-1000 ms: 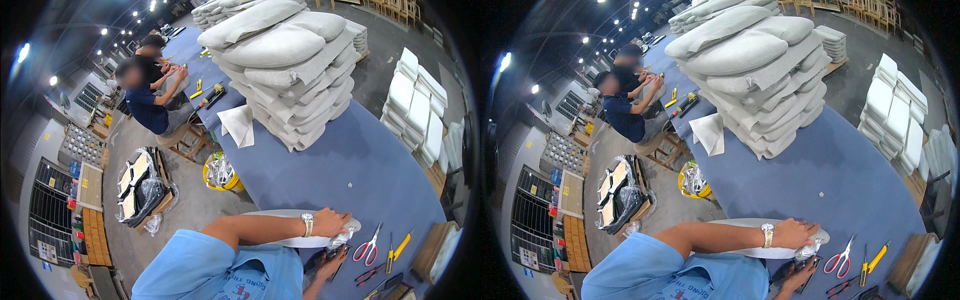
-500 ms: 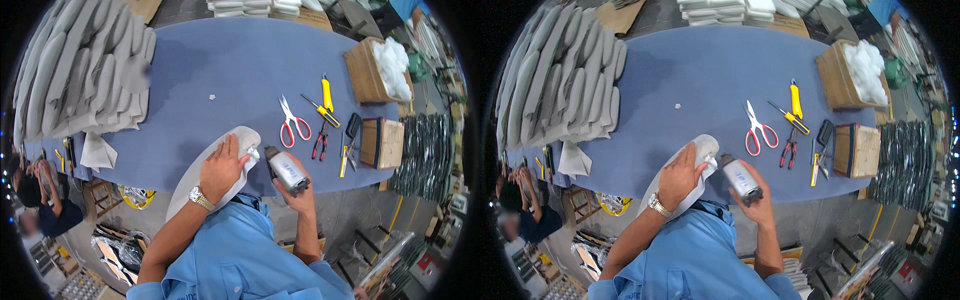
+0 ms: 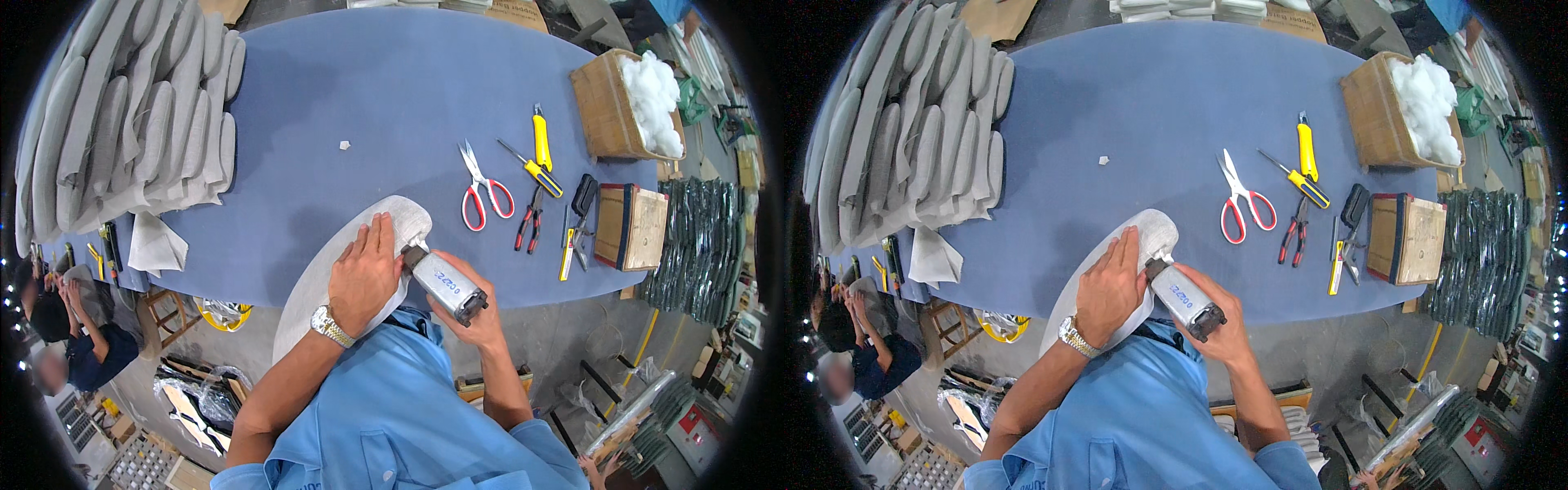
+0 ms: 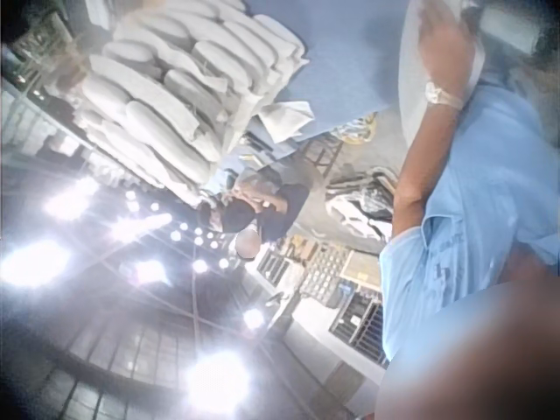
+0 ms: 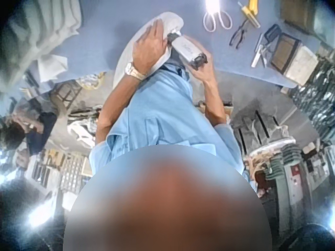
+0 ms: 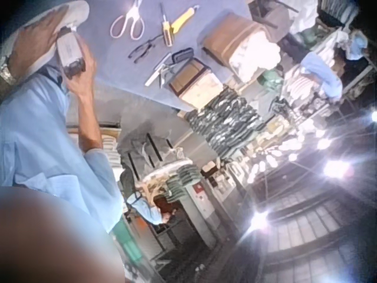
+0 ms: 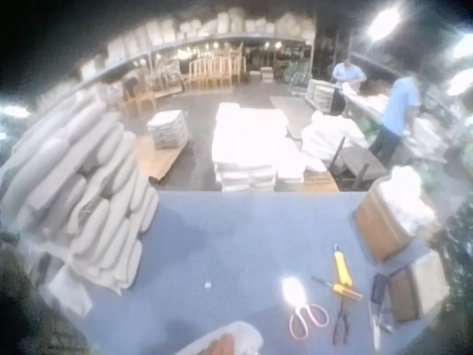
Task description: The person assembles a cushion by inserting a foam insert into a fabric cover, folding the edges, and securing them with a staple gun. They trim excess fabric with scissors and continue stapling to close the cover around the foam.
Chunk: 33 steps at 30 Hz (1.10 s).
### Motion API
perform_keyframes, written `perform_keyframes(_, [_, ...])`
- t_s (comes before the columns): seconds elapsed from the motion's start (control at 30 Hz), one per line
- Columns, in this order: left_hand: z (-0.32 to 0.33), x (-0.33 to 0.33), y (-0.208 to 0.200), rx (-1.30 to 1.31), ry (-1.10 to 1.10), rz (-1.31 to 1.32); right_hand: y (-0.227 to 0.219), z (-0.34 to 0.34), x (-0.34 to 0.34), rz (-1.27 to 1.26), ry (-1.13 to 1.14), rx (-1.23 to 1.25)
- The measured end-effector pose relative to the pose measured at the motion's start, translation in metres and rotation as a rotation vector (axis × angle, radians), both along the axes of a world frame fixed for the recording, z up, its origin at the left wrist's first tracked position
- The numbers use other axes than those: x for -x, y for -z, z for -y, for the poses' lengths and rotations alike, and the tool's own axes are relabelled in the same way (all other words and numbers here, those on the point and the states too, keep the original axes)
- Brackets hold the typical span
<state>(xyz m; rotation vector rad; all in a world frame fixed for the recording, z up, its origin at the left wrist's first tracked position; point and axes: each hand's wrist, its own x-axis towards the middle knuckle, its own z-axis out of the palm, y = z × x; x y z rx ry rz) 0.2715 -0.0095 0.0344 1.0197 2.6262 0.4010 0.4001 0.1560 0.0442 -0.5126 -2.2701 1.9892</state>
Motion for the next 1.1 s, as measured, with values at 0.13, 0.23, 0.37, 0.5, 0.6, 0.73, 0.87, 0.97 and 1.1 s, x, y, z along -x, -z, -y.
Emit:
perform_keyframes(0.13, [-0.002,0.0,-0.001,0.02,0.001,0.041,-0.001,0.003,-0.001,0.039,0.004,0.018])
perform_keyframes(0.23, [-0.004,0.001,-0.002,0.039,0.001,0.06,-0.008,0.005,0.003,0.086,0.006,0.003])
perform_keyframes(0.37, [-0.007,0.004,-0.007,0.064,0.001,0.129,-0.007,0.008,0.005,0.101,0.02,-0.078])
perform_keyframes(0.5, [-0.007,0.004,-0.005,0.067,0.001,0.132,-0.007,0.024,0.004,0.098,0.068,-0.256])
perform_keyframes(0.6, [-0.006,0.005,-0.004,0.062,0.014,0.118,-0.009,0.024,0.005,0.164,0.08,-0.186])
perform_keyframes(0.73, [-0.007,0.003,-0.006,0.037,0.017,0.099,-0.018,0.006,0.015,0.193,-0.016,-0.164])
perform_keyframes(0.87, [-0.006,0.001,0.0,0.06,0.0,0.091,-0.013,0.008,0.013,0.192,-0.053,-0.19])
perform_keyframes(0.97, [-0.006,0.0,0.001,0.061,0.007,0.105,-0.01,0.009,0.011,0.229,-0.028,-0.152])
perform_keyframes(1.1, [-0.004,0.004,-0.004,0.049,0.013,0.187,-0.008,0.009,0.012,0.208,-0.022,-0.12])
